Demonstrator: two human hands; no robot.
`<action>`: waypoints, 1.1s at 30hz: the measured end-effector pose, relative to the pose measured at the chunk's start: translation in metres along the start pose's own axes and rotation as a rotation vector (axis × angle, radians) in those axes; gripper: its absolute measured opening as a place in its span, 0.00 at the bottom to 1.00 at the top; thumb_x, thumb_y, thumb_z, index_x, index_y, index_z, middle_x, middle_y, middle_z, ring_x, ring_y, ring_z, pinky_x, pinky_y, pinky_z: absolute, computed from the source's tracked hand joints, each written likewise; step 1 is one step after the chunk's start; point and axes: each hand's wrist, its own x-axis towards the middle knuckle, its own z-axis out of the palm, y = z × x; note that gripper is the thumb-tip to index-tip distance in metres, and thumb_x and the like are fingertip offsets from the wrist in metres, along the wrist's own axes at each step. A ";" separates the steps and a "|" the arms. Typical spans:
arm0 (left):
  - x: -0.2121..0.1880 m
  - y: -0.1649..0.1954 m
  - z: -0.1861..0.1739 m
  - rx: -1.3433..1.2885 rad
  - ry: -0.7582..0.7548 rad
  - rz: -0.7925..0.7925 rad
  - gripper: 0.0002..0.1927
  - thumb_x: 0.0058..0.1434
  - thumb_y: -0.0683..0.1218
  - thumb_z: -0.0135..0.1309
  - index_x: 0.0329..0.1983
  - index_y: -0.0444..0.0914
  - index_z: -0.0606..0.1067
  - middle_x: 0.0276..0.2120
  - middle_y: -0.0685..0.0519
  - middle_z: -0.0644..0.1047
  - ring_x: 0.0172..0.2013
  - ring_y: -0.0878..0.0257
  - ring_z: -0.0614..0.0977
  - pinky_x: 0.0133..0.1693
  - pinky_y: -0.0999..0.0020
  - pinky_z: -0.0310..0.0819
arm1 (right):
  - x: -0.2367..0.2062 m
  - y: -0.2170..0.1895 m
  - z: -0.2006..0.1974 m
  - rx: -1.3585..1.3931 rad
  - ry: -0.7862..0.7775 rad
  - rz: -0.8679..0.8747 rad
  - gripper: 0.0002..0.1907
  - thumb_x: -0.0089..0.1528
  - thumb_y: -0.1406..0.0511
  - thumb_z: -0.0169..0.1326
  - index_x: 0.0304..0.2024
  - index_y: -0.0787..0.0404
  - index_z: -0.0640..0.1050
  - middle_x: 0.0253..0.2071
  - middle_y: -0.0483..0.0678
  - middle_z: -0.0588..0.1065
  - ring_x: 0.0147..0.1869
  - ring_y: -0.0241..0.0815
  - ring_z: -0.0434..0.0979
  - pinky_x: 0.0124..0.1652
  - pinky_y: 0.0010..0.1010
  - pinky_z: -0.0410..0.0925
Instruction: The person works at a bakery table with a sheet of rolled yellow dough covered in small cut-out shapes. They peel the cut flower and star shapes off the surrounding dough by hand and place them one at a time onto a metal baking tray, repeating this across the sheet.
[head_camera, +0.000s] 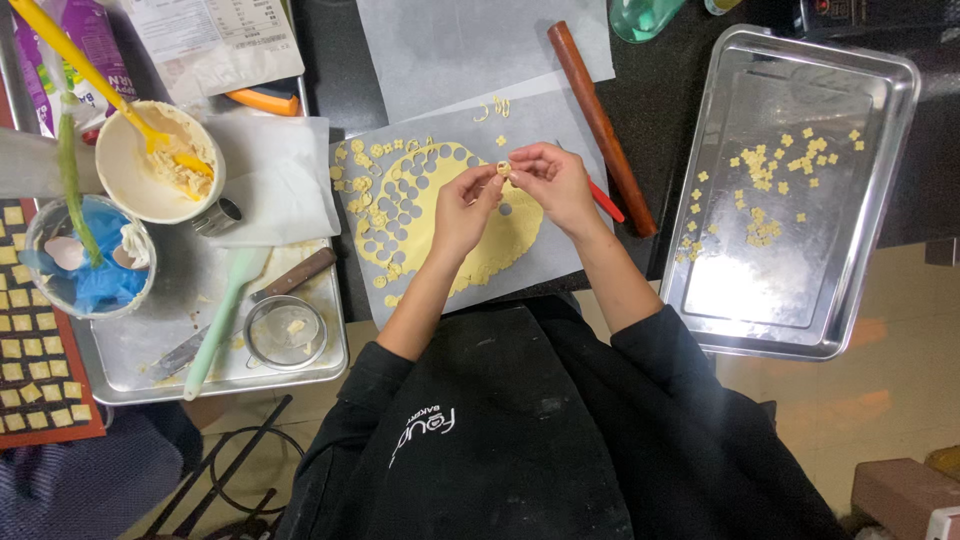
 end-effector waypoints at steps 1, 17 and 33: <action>-0.001 0.002 0.002 -0.007 -0.001 -0.010 0.13 0.68 0.46 0.57 0.50 0.33 0.79 0.37 0.54 0.81 0.35 0.69 0.80 0.38 0.75 0.75 | -0.004 -0.002 0.000 0.012 0.009 -0.018 0.12 0.64 0.73 0.59 0.50 0.68 0.77 0.42 0.48 0.80 0.46 0.32 0.79 0.48 0.23 0.73; -0.010 0.017 0.016 -0.310 -0.209 -0.210 0.10 0.69 0.47 0.54 0.45 0.35 0.77 0.38 0.54 0.80 0.39 0.68 0.81 0.43 0.69 0.78 | -0.038 -0.002 -0.020 0.252 -0.018 0.019 0.06 0.67 0.68 0.57 0.45 0.65 0.79 0.41 0.46 0.78 0.44 0.32 0.77 0.46 0.25 0.72; -0.006 0.012 0.011 -0.047 -0.150 0.006 0.07 0.64 0.43 0.58 0.41 0.34 0.80 0.38 0.55 0.81 0.36 0.70 0.81 0.38 0.72 0.77 | -0.037 0.001 -0.015 0.301 0.023 0.164 0.06 0.66 0.66 0.58 0.41 0.63 0.79 0.36 0.44 0.77 0.39 0.33 0.75 0.43 0.26 0.71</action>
